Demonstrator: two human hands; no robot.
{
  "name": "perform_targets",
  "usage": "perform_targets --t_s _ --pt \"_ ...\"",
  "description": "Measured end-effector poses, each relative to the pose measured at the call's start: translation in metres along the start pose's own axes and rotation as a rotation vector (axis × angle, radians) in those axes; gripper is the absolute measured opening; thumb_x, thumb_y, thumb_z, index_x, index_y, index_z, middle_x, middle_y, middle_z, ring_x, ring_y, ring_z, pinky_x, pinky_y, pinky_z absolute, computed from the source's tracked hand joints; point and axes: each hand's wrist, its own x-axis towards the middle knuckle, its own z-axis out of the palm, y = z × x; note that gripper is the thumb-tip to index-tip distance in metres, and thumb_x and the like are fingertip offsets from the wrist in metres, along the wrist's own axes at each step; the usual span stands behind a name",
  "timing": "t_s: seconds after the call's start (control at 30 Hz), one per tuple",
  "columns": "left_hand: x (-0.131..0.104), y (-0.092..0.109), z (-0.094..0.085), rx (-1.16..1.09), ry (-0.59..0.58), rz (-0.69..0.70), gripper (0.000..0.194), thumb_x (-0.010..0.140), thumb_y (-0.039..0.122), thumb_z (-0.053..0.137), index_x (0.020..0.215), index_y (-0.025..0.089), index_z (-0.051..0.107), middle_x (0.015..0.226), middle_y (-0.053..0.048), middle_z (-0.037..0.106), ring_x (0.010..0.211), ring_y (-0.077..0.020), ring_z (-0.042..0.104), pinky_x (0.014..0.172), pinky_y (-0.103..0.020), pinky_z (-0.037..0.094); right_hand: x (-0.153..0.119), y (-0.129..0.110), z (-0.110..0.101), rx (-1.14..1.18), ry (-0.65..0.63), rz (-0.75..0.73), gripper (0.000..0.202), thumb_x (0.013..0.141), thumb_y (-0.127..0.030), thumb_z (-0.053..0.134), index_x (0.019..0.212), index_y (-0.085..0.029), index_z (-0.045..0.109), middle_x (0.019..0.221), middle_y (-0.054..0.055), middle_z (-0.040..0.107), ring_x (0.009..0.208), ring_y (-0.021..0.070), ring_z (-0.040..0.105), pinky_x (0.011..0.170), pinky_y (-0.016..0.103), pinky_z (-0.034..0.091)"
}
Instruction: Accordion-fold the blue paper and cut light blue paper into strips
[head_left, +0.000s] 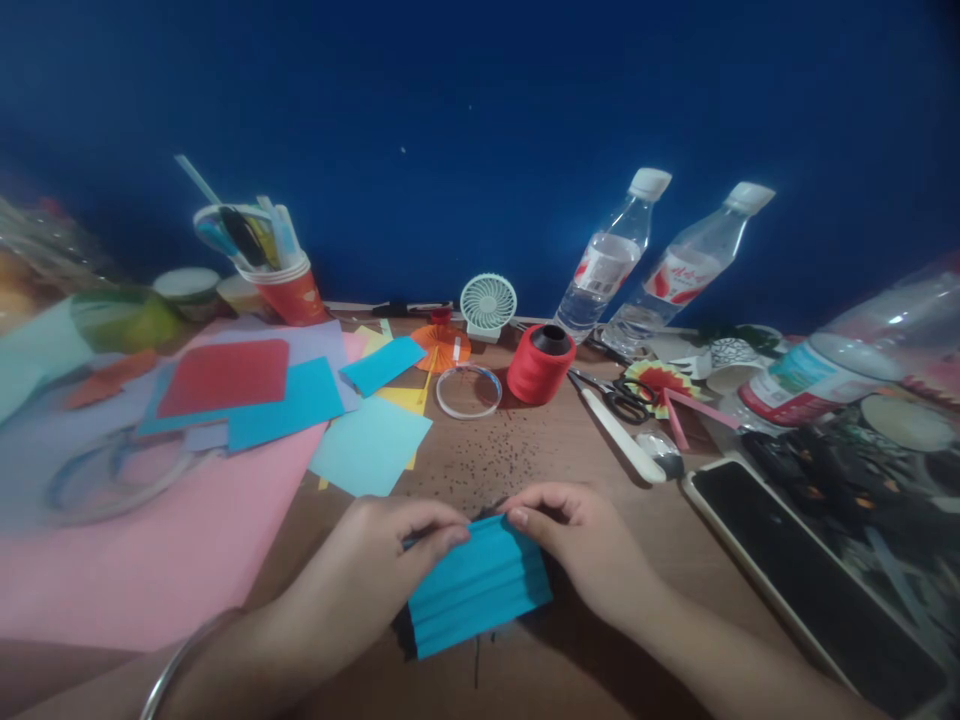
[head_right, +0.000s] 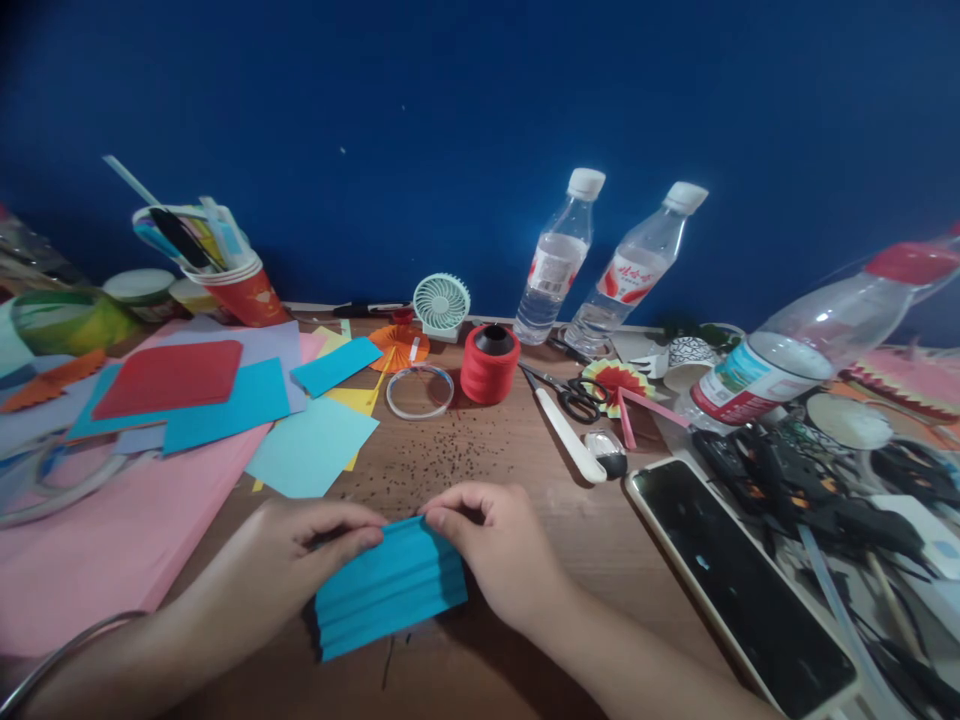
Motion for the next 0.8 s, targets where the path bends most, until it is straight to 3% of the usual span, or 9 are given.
perform_targets --t_s 0.17,0.3,0.37,0.43,0.53,0.67,0.8 --pt "0.000 0.002 -0.002 0.043 -0.011 -0.013 0.024 0.085 0.038 0.049 0.078 0.027 0.069 0.077 0.009 0.070 0.072 -0.0138 0.061 0.061 -0.021 0.042 0.000 -0.001 -0.004 0.017 -0.041 -0.004 0.009 0.074 -0.026 0.064 0.073 -0.023 0.072 0.075 0.000 0.073 0.073 0.0174 0.064 0.067 0.027 0.046" --pt "0.000 0.002 -0.002 0.014 0.002 -0.029 0.023 0.084 0.037 0.049 0.076 0.026 0.069 0.075 0.008 0.070 0.071 -0.0141 0.061 0.061 -0.021 0.042 0.000 -0.003 -0.005 0.053 -0.041 -0.042 0.015 0.081 -0.029 0.058 0.082 -0.023 0.071 0.084 0.001 0.072 0.080 0.0178 0.063 0.071 0.028 0.046" --pt "0.001 0.002 -0.001 -0.013 -0.012 -0.015 0.022 0.084 0.035 0.050 0.076 0.026 0.069 0.075 0.007 0.070 0.071 -0.0139 0.061 0.061 -0.021 0.042 0.000 -0.004 -0.002 0.021 -0.050 -0.077 0.013 0.076 -0.028 0.064 0.086 -0.022 0.070 0.085 0.002 0.071 0.080 0.0180 0.063 0.069 0.028 0.045" --pt "0.002 0.002 0.001 -0.034 -0.032 0.017 0.021 0.083 0.034 0.051 0.077 0.026 0.069 0.075 0.007 0.070 0.069 -0.0132 0.060 0.061 -0.020 0.042 0.000 -0.006 0.002 -0.060 -0.077 -0.123 0.010 0.070 -0.022 0.068 0.080 -0.021 0.070 0.079 0.001 0.069 0.075 0.0173 0.062 0.065 0.026 0.044" --pt "0.002 0.002 0.002 -0.045 -0.027 0.050 0.016 0.081 0.033 0.055 0.081 0.026 0.069 0.074 0.007 0.069 0.069 -0.0128 0.059 0.061 -0.020 0.041 -0.001 -0.009 0.007 -0.147 -0.051 -0.162 0.007 0.072 -0.017 0.063 0.067 -0.020 0.068 0.068 -0.001 0.067 0.067 0.0145 0.059 0.061 0.024 0.041" --pt "0.001 -0.001 0.004 -0.065 0.011 0.048 0.015 0.080 0.034 0.056 0.082 0.026 0.069 0.075 0.006 0.068 0.068 -0.0132 0.058 0.059 -0.021 0.041 -0.002 -0.007 0.007 -0.167 0.038 -0.121 0.010 0.071 -0.014 0.058 0.066 -0.020 0.065 0.062 -0.004 0.063 0.059 0.0118 0.054 0.052 0.022 0.037" --pt "0.000 -0.004 0.006 -0.076 0.014 0.042 0.018 0.081 0.035 0.054 0.078 0.025 0.069 0.071 0.005 0.066 0.064 -0.0129 0.055 0.056 -0.021 0.040 -0.001 -0.005 0.005 -0.133 0.002 -0.107 0.011 0.072 -0.013 0.054 0.066 -0.019 0.061 0.064 -0.004 0.061 0.061 0.0115 0.053 0.054 0.022 0.037"
